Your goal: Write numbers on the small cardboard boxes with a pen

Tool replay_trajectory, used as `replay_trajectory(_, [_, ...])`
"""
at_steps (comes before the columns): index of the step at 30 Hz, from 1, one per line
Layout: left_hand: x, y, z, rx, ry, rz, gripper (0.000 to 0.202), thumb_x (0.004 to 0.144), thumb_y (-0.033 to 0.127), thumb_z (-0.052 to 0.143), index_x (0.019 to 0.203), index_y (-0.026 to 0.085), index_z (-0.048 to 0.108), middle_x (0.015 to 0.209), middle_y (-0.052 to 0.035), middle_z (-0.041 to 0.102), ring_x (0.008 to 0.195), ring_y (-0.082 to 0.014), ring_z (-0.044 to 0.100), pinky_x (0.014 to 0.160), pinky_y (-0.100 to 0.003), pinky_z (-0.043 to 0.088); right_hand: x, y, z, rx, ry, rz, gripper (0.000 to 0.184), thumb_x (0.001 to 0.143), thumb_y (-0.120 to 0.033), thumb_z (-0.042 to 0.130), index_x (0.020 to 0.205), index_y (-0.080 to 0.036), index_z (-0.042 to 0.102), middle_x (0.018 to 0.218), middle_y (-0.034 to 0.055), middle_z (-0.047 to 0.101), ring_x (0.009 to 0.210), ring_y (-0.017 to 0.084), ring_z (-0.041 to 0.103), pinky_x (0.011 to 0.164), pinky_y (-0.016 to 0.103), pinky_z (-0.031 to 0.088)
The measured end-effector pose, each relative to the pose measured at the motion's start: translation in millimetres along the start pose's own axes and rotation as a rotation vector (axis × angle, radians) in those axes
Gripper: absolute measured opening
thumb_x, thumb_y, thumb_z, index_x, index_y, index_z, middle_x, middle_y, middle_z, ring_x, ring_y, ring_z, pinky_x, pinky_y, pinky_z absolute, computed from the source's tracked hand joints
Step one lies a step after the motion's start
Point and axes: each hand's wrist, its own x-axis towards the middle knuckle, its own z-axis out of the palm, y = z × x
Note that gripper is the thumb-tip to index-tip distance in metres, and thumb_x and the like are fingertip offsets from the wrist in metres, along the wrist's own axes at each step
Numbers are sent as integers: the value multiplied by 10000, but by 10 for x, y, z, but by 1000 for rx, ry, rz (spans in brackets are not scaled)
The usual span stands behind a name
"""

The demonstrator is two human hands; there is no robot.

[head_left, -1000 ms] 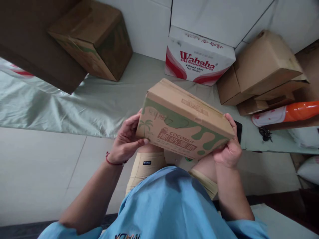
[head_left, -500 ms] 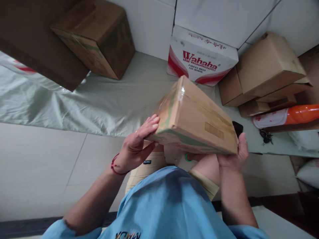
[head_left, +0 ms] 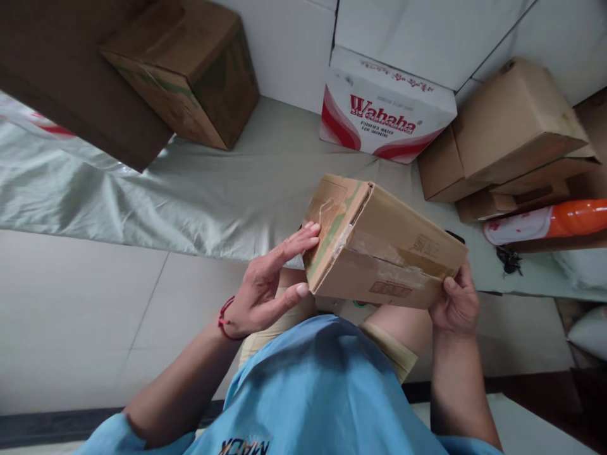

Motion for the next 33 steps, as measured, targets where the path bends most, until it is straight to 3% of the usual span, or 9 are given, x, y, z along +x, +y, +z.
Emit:
replay_trajectory(5, [-70,-27,80,-126,160,-54,695,940,573,821,1559,327,621,1623,-78,622,1554,-326,544,1344,-509,427,-77,-29,-29,3,-50,-8,745,677,-258,930,1384,-361,719,1674,25,552,1589,285,466,1349,546,346])
replay_trajectory(11, [-170,-180,56,38,166,-150,749,869,371,931,1554,365,630,1633,-79,608,1545,-336,553,1357,-544,411,-158,-59,-4,24,-63,-23,756,665,-199,867,1365,-450,734,1703,-68,515,1659,265,365,1381,618,248])
replay_trajectory(15, [-292,-337,109,33,213,-208,558,877,280,904,1401,309,716,1542,-104,687,1497,-335,605,1300,-531,490,-137,-49,34,74,-71,-22,526,766,-386,787,1291,-361,792,1699,-23,525,1670,296,349,1376,604,277])
replay_trajectory(18, [-410,-394,214,79,211,-263,380,937,239,810,1309,263,740,1485,-118,726,1444,-325,655,1203,-477,583,-104,16,66,88,-7,-32,457,810,-432,756,1255,-335,795,1666,-6,563,1657,293,376,1372,586,294])
replay_trajectory(22, [-493,-337,297,57,174,-309,531,973,244,757,1492,285,655,1557,-110,675,1409,-296,685,1166,-424,601,-64,97,65,65,104,-18,569,738,-351,851,1301,-356,767,1546,-11,661,1572,261,494,1361,539,323])
replay_trajectory(25, [-468,-271,288,9,185,-356,449,1021,346,699,1464,276,685,1537,-101,693,1437,-315,660,1230,-450,534,-42,120,51,72,140,89,612,805,-550,851,1353,-292,760,1487,48,704,1461,280,607,1299,531,420])
replay_trajectory(28, [-389,-231,268,-37,289,-456,416,1063,551,598,1280,235,758,1395,-112,774,1335,-337,723,1101,-435,605,-46,152,64,72,194,226,651,899,-760,704,1260,-228,804,1362,97,772,1352,314,691,1195,557,529])
replay_trajectory(31, [-278,-188,255,10,277,-595,564,1063,697,511,1261,226,749,1224,-112,828,1092,-309,809,929,-403,651,-97,193,117,-42,243,281,568,839,-642,845,1232,-234,818,1277,70,814,1314,305,717,1216,555,517])
replay_trajectory(33, [-212,-147,250,61,202,-645,567,1031,702,587,1325,238,727,1213,-101,832,1053,-303,814,916,-403,651,-150,196,161,-108,214,248,582,808,-532,911,1306,-253,798,1354,59,794,1360,290,694,1273,550,462])
